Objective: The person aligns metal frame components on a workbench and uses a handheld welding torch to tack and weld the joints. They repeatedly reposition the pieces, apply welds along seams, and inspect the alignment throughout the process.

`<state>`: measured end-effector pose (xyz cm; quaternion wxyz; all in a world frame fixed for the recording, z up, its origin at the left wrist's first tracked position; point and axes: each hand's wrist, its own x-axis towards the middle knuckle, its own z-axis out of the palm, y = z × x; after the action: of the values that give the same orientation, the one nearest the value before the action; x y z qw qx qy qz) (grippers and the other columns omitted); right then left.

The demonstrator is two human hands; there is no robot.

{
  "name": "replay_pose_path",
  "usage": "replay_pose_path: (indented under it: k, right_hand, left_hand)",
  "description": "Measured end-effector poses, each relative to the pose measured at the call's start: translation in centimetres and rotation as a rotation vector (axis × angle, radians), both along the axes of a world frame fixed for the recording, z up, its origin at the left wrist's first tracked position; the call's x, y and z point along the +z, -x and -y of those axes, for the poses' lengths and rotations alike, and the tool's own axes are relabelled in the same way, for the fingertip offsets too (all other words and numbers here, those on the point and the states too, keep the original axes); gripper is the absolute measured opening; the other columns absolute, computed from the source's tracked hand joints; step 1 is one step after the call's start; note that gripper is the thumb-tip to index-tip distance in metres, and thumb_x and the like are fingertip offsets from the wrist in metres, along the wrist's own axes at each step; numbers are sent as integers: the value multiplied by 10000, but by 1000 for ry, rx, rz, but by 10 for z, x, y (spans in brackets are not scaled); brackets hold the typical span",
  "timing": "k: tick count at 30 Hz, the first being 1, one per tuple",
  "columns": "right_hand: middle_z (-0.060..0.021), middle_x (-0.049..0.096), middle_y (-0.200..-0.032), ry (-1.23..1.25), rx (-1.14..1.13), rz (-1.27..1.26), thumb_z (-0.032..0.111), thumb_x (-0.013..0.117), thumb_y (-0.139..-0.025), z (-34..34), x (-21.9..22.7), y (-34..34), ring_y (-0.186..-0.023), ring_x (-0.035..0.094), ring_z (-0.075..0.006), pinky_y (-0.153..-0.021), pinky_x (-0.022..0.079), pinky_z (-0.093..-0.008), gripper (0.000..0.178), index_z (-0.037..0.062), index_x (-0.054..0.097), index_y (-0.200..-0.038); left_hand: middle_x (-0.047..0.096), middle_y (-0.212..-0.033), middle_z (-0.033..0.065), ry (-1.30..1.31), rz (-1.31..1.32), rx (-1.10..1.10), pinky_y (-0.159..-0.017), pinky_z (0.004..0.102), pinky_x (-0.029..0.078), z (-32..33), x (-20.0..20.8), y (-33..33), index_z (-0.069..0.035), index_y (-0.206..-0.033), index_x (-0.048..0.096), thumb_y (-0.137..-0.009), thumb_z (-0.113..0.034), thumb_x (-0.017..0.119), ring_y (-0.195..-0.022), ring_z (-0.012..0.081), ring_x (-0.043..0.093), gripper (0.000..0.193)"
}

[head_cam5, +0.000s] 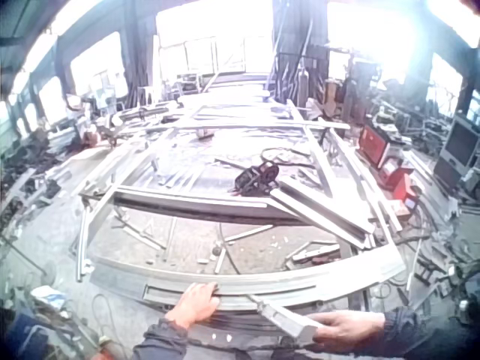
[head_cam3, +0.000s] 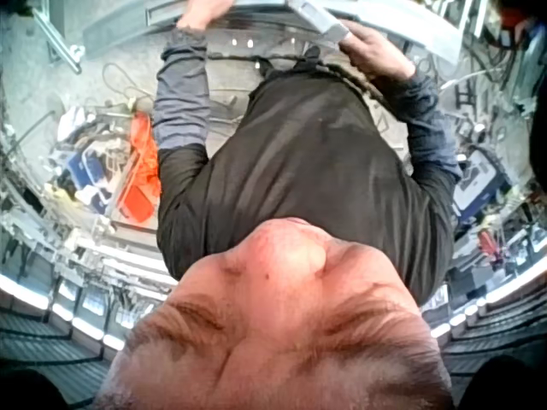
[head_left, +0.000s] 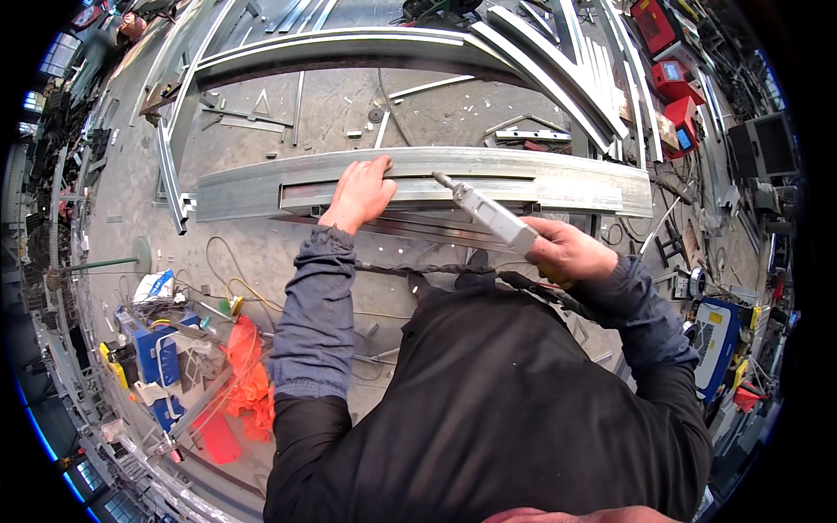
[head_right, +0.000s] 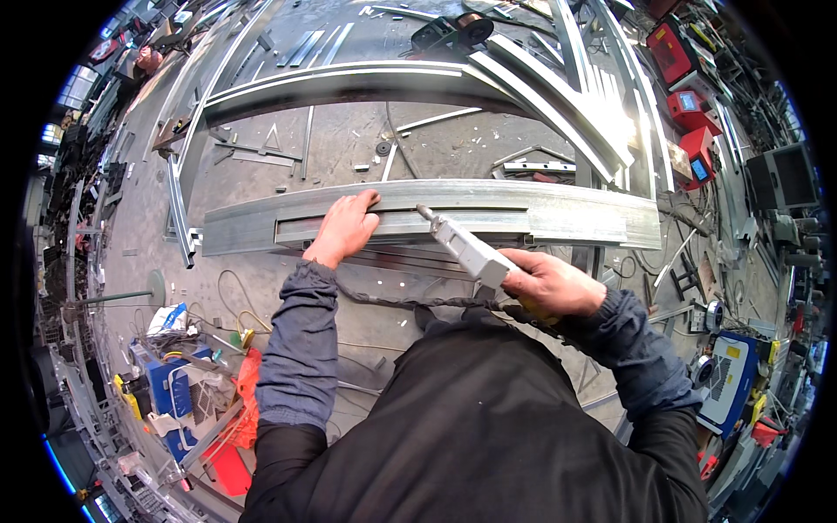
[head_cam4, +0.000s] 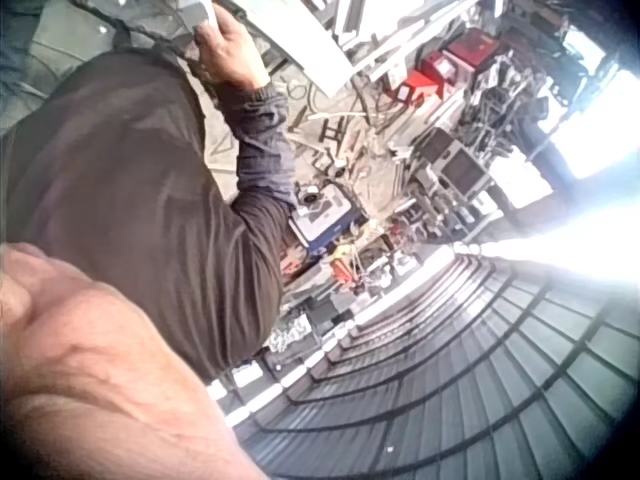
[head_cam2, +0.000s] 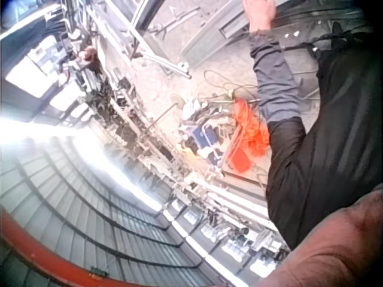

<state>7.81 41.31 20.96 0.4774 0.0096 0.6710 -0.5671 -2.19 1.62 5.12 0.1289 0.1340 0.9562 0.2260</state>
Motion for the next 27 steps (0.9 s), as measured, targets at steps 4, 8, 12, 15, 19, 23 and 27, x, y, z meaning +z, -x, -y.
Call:
replay_pose_path:
  k: [4, 8, 12, 15, 19, 23, 27]
  right_hand:
    - [60, 539, -899, -38, -81, 109, 299, 568, -1189, -25, 39, 17, -612, 493, -40, -504, 412, -236, 387, 123, 560, -1534]
    - [41, 559, -891, 71, 48, -90, 417, 608, -1167, -58, 59, 62, -630, 532, -69, -532, 469, -257, 419, 93, 593, -1433]
    - [24, 611, -960, 39, 235, -100, 469, 595, -1169, -53, 66, 113, -812, 593, -97, -737, 552, -291, 465, 56, 636, -1379]
    - [26, 642, -1064, 48, 379, -41, 480, 578, -1176, -41, 60, 153, -1057, 559, -75, -934, 499, -272, 486, 42, 678, -1361]
    - [-47, 675, -978, 25, 483, 103, 552, 555, -1161, -46, -8, 205, -768, 702, -148, -688, 612, -318, 518, 66, 624, -1324]
    - [-78, 682, -946, -21, 561, 405, 633, 558, -1129, -40, -55, 250, -665, 740, -196, -598, 641, -345, 588, 68, 615, -1276]
    - [-91, 690, -918, 50, 528, 523, 736, 573, -1070, -33, -90, 269, -680, 748, -207, -562, 640, -348, 721, 51, 646, -1282]
  left_hand:
    - [726, -1417, 154, 48, 71, -108, -1167, 482, 495, 0, 13, 15, -40, -1512, 549, -880, -207, 703, -1315, 388, 636, 671]
    - [675, -1414, 146, 147, -16, -211, -1164, 476, 504, -1, 19, 7, -36, -1652, 383, -735, -136, 899, -1328, 393, 606, 1057]
    - [620, -1401, 147, 175, -177, -138, -1165, 456, 506, -9, 7, -11, -42, -1561, 497, -664, -70, 947, -1342, 367, 567, 1004]
    - [615, -1389, 123, 192, -220, -81, -1228, 448, 463, -17, -2, -15, -92, -1416, 636, -642, -39, 905, -1351, 312, 571, 821]
    - [619, -1374, 47, 250, -323, -9, -1359, 563, 282, -20, 0, -21, -162, -1411, 644, -639, -43, 913, -1411, 270, 559, 826]
    - [628, -1366, 20, 275, -251, 0, -1369, 574, 266, -19, -1, -22, -179, -1428, 636, -603, -83, 958, -1338, 219, 616, 890]
    - [638, -1348, 7, 328, -244, 14, -1366, 562, 275, -26, 5, -23, -183, -1424, 631, -599, -132, 974, -1332, 214, 627, 895]
